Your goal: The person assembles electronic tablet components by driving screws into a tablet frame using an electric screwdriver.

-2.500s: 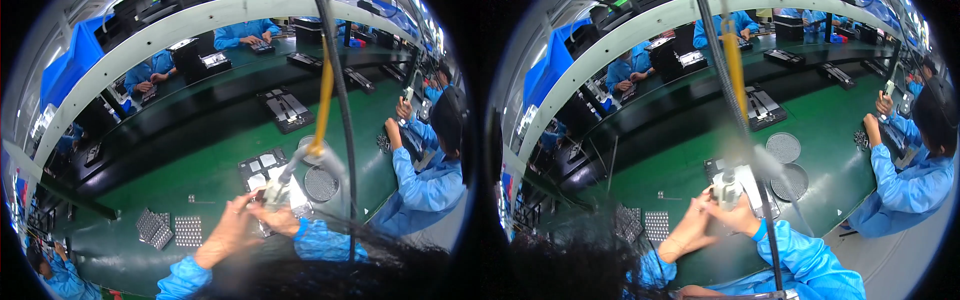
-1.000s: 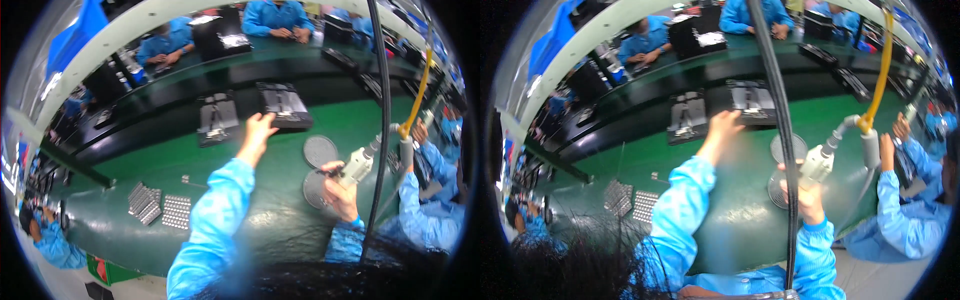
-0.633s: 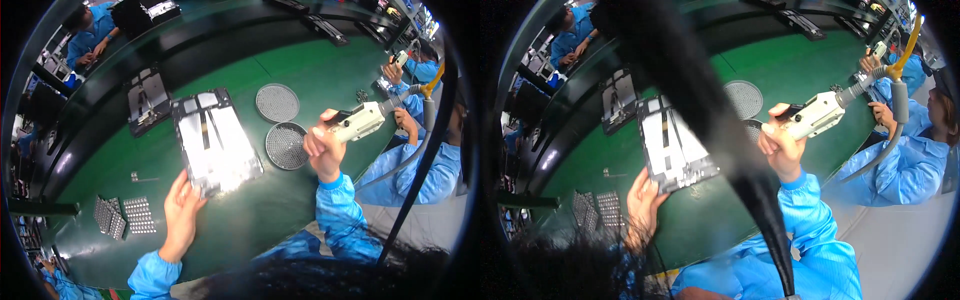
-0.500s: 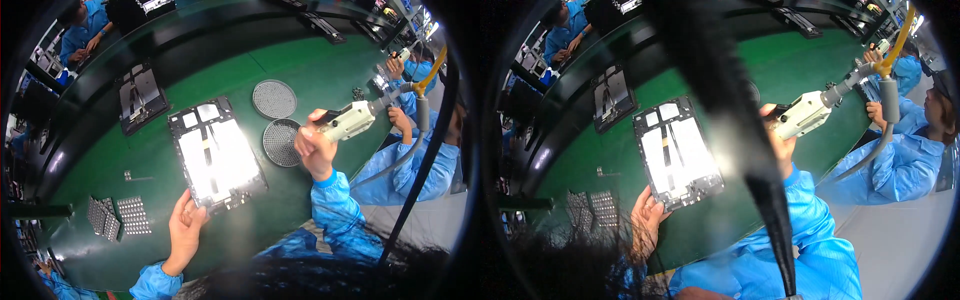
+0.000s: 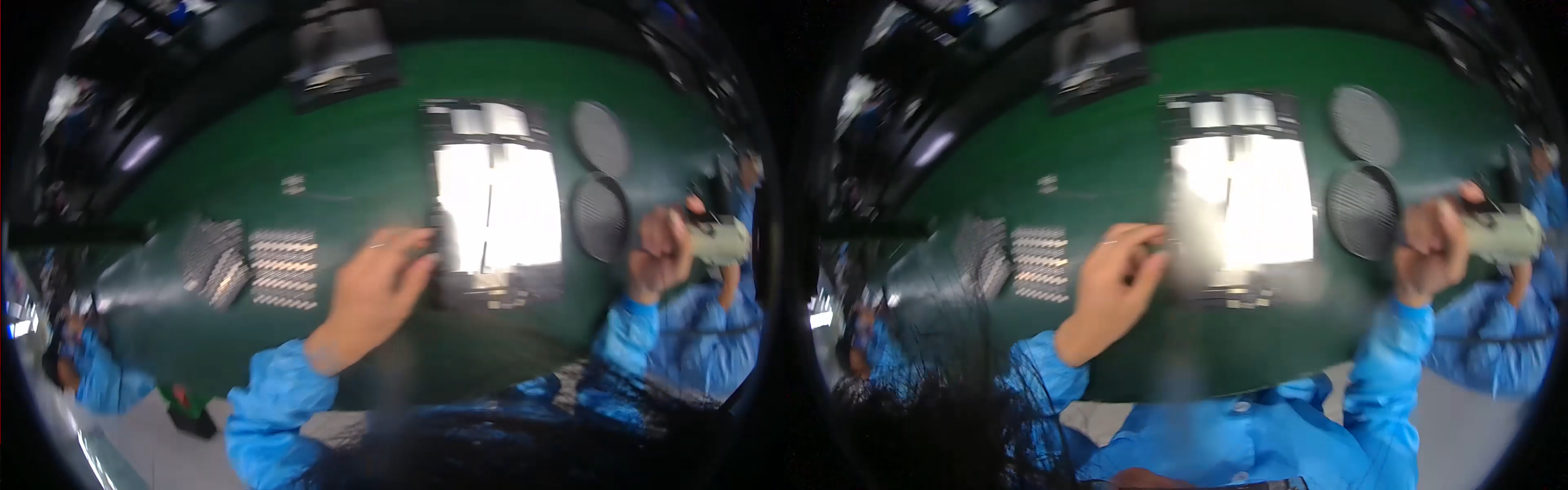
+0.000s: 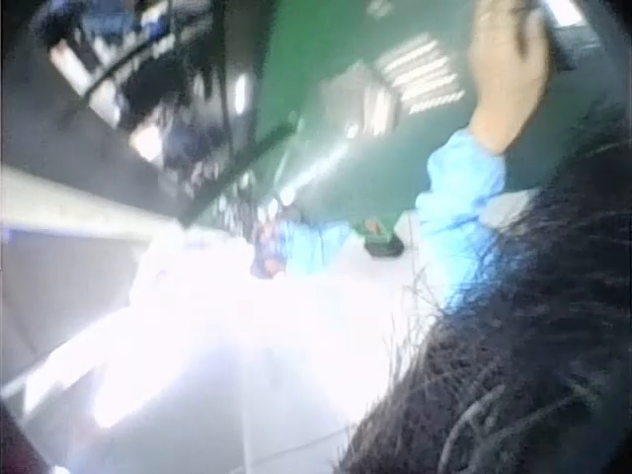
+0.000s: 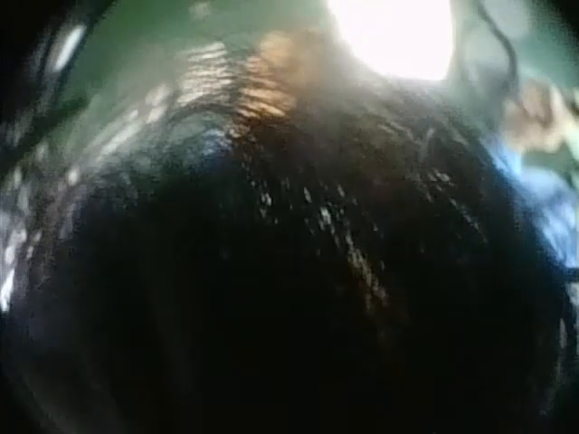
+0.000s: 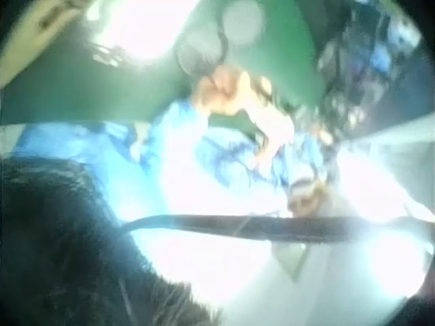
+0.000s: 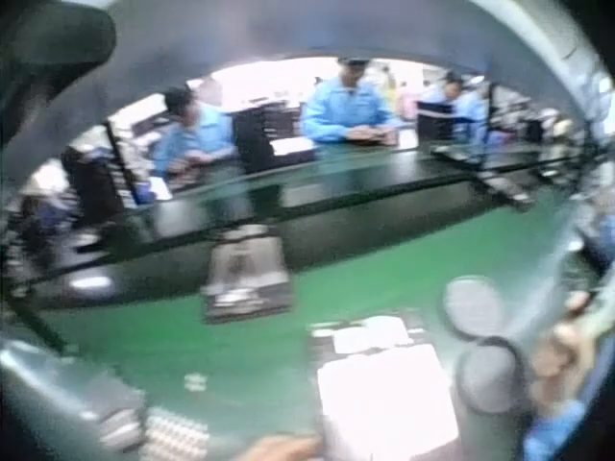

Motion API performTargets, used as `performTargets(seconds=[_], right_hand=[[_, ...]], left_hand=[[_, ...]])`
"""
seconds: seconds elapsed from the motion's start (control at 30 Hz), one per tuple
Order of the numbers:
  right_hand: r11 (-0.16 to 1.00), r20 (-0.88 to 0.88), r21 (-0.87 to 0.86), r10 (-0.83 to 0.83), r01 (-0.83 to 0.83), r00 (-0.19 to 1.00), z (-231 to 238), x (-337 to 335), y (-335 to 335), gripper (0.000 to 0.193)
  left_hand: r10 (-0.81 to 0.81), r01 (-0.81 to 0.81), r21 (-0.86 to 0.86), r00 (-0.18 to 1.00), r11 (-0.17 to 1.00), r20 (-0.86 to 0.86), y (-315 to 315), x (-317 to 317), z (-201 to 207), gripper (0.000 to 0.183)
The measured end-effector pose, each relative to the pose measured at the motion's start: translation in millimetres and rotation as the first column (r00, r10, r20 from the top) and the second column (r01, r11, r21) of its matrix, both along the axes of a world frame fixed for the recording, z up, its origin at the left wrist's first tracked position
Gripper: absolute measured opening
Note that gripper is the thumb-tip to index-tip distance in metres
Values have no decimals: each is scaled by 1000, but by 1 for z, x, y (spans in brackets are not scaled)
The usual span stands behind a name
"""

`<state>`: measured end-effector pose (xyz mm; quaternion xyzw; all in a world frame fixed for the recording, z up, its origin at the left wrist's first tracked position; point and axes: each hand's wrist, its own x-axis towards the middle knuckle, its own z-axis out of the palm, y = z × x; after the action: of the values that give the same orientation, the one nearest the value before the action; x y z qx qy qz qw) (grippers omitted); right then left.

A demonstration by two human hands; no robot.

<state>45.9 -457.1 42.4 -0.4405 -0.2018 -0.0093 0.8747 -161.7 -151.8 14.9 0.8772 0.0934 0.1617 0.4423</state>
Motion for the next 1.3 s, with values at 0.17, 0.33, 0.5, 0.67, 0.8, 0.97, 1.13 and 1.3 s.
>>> performTargets(seconds=[0.17, 0.33, 0.5, 0.67, 0.8, 0.97, 1.13, 1.3], right_hand=[[997, 46, -78, 1, 3, 999, -2, -6, 14, 29], [995, 3, -92, -49, 49, 999, 6, -12, 12, 29], [993, 0, -108, -43, 43, 999, -1, -7, 1, 29], [964, -5, -248, -100, 96, 995, -8, -2, -3, 28], [973, -51, -216, -94, 81, 994, -10, -1, -2, 28], [958, -68, -266, -126, 104, 990, -6, -1, -2, 28], [968, -80, -243, -88, 67, 993, -6, 2, -1, 30], [955, -52, -275, -131, 112, 990, -11, -1, 6, 27]], left_hand=[[3, -4, -13, 1000, 1000, -24, -7, 7, 2, 25], [1, -3, -49, 999, 999, -36, -8, 8, 3, 23], [17, -17, 4, 1000, 1000, -23, -12, 12, -2, 20], [-55, 61, 60, 994, 996, -89, -13, 18, 10, 20], [84, -97, -67, 982, 993, -172, -15, 20, 30, 18], [238, -235, 47, 968, 971, -78, 62, 11, 45, 18], [309, -309, 25, 950, 951, -32, 91, 7, 51, 21], [342, -341, 29, 939, 940, -26, 97, 1, 61, 21]])
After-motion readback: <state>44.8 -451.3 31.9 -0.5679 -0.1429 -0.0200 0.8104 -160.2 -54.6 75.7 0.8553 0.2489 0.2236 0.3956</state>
